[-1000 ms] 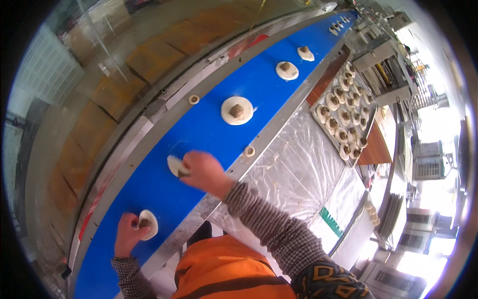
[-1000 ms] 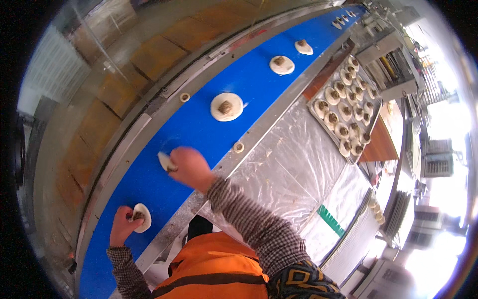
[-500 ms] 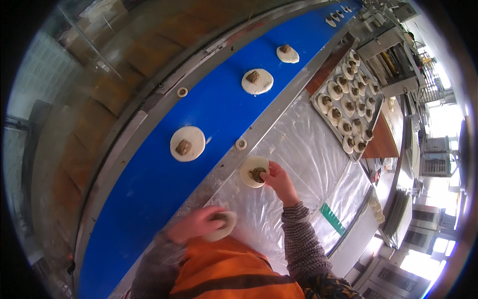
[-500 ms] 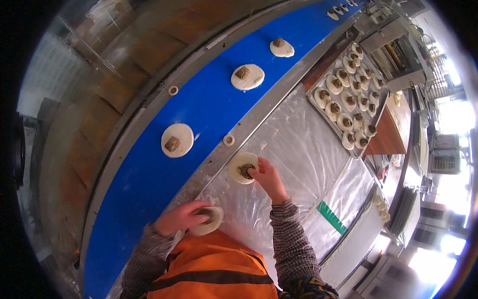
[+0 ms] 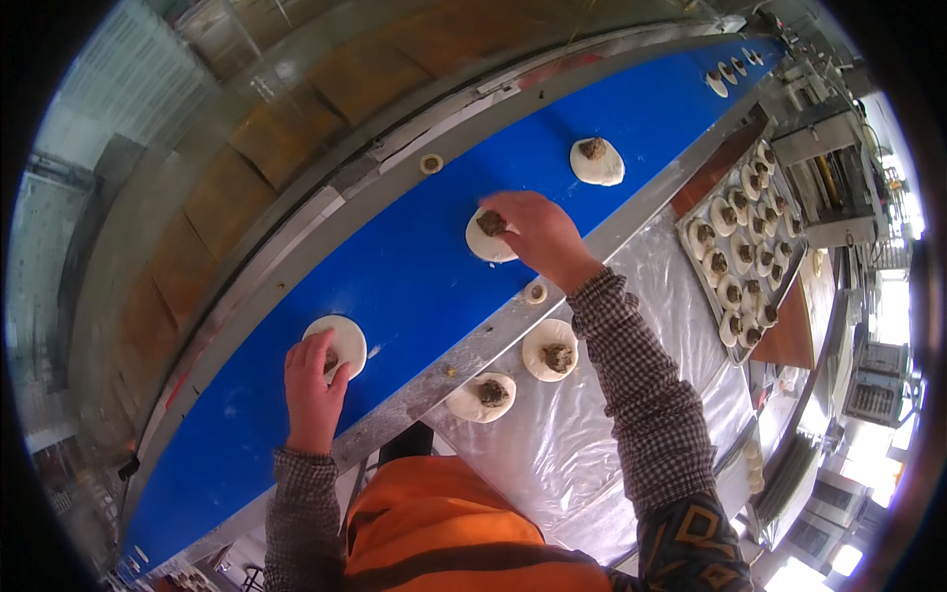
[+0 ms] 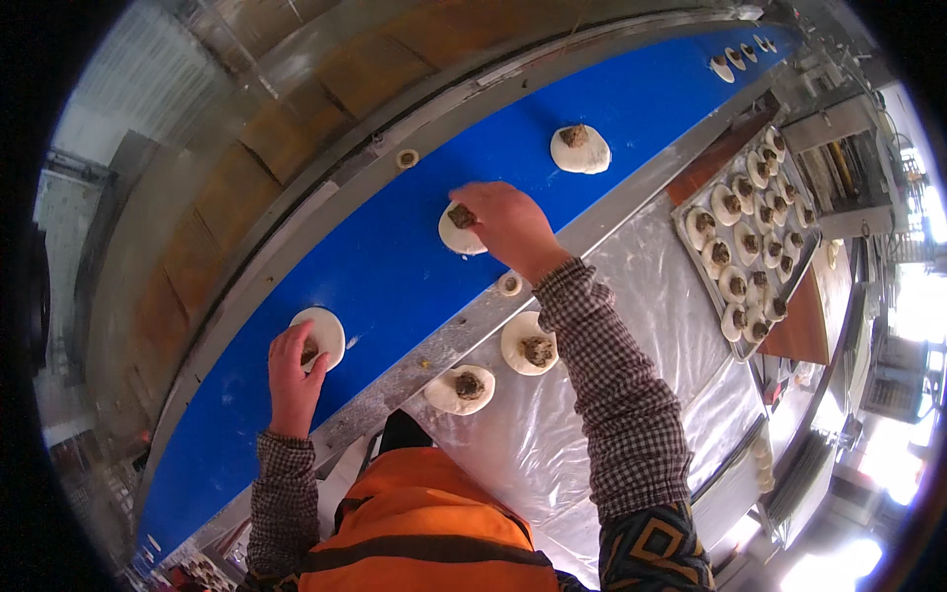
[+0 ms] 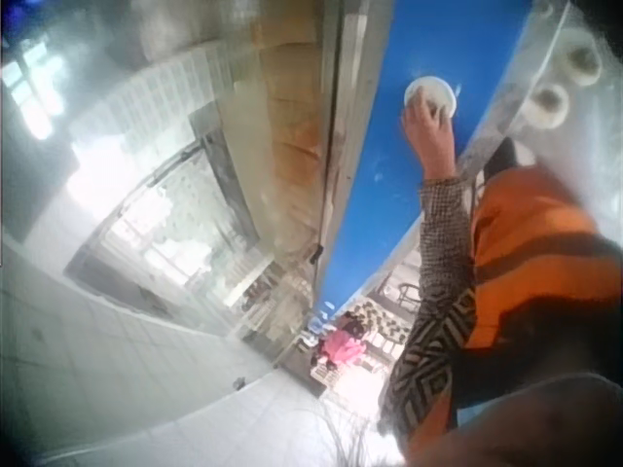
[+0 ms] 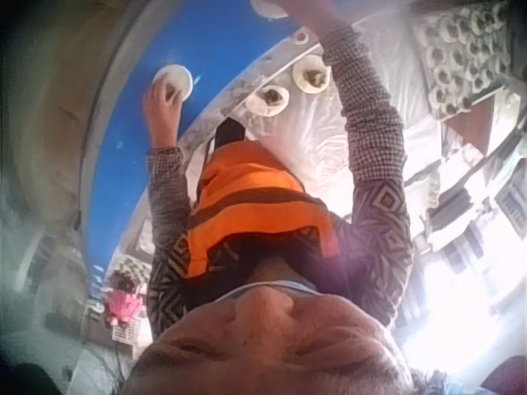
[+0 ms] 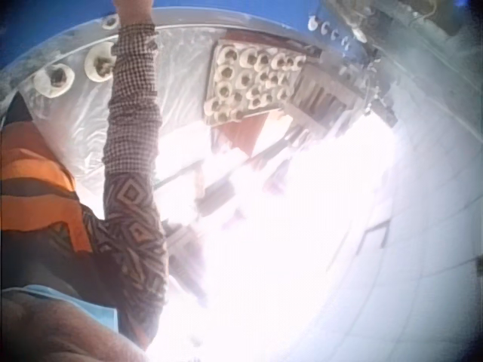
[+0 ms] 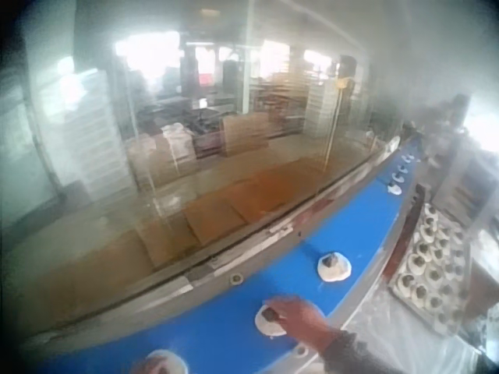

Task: The person places filling onto dough circles moving along a conveyor belt and arranges them on a tray. The person then folds and pleats the dough around the filling to form dumplings.

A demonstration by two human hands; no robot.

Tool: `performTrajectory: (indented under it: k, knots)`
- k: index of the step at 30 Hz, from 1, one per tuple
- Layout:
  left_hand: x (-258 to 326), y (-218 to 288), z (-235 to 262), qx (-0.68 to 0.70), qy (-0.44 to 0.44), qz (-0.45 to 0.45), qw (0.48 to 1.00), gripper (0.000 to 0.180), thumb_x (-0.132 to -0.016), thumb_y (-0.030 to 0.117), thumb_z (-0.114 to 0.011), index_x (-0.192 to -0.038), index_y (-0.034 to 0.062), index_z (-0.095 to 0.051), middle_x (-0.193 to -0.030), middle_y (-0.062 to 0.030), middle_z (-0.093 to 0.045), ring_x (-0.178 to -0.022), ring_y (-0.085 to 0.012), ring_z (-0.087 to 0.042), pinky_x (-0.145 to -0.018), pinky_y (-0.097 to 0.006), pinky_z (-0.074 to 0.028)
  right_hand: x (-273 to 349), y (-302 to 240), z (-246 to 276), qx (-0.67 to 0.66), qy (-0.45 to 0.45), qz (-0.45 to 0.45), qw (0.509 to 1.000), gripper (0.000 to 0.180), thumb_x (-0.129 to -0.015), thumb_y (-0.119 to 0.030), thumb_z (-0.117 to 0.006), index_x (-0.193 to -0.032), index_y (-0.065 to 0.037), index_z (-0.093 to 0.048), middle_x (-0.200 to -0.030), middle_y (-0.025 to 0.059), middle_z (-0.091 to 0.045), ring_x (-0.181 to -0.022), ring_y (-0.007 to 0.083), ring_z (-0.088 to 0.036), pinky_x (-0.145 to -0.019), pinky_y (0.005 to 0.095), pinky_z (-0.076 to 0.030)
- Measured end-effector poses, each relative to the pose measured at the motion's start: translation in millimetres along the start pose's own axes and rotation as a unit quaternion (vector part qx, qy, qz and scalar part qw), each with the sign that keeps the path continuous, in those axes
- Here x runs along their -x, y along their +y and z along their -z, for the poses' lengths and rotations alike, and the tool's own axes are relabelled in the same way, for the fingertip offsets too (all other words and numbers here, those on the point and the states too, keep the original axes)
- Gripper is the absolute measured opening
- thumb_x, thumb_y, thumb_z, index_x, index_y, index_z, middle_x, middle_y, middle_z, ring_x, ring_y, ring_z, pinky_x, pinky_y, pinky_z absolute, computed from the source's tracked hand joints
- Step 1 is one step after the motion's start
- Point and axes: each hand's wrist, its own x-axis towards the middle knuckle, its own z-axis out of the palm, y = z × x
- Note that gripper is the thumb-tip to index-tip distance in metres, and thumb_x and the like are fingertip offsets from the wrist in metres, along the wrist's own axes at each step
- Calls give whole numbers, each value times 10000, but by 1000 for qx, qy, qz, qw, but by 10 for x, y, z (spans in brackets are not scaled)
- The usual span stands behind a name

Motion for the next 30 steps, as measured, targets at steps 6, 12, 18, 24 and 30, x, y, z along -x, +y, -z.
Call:
performTrajectory:
  k: [6, 12, 18, 24, 30]
  knots:
    - [394, -484, 144, 201, 28, 141, 969, 331, -807, 19, -692, -1113, 47, -568, -1016, -96, -598, -914, -218, -626, -768, -333, -533, 68, -287, -141, -202, -153, -268, 929, 441, -751, -283, -745, -1105, -34, -665, -1012, 143, -673, -955, 295, -636, -834, 380, -516]
    - [659, -912, 265, 68, 10, 75, 995, 312, -802, 95, -728, -1088, 95, -602, -1147, -117, -606, -1073, -272, -591, -875, -380, -528, 0, -534, -418, -34, -113, -114, 986, 525, -721, -369, -758, -1111, -32, -661, -1008, 156, -665, -978, 320, -620, -833, 411, -502]
    - [1168, -1407, 464, 139, 67, 203, 967, 480, -845, 191, -672, -1289, 79, -530, -1332, -181, -487, -1221, -326, -475, -997, -442, -433, -19, -986, -814, -52, -186, -84, 978, 556, -671, -380, -793, -1098, -66, -624, -909, 139, -650, -881, 313, -636, -751, 414, -506]
    - [1256, -1999, 1021, -4, -148, 187, 971, 538, -761, 251, -759, -1171, -1, -518, -1134, -171, -525, -1026, -291, -545, -838, -432, -468, 258, -1798, -969, -207, -155, -95, 961, 566, -690, -223, -811, -1172, -54, -566, -969, 141, -660, -875, 317, -651, -776, 396, -524]
    - [1584, -2249, 1218, 138, -191, 244, 941, 322, -681, 162, -746, -863, -1, -536, -720, -125, -549, -584, -248, -549, -549, -409, -447, 1100, -1270, -94, -505, 16, -256, 824, 540, -776, -150, -808, -1250, -26, -581, -1105, 80, -648, -1005, 127, -606, -830, 301, -542]
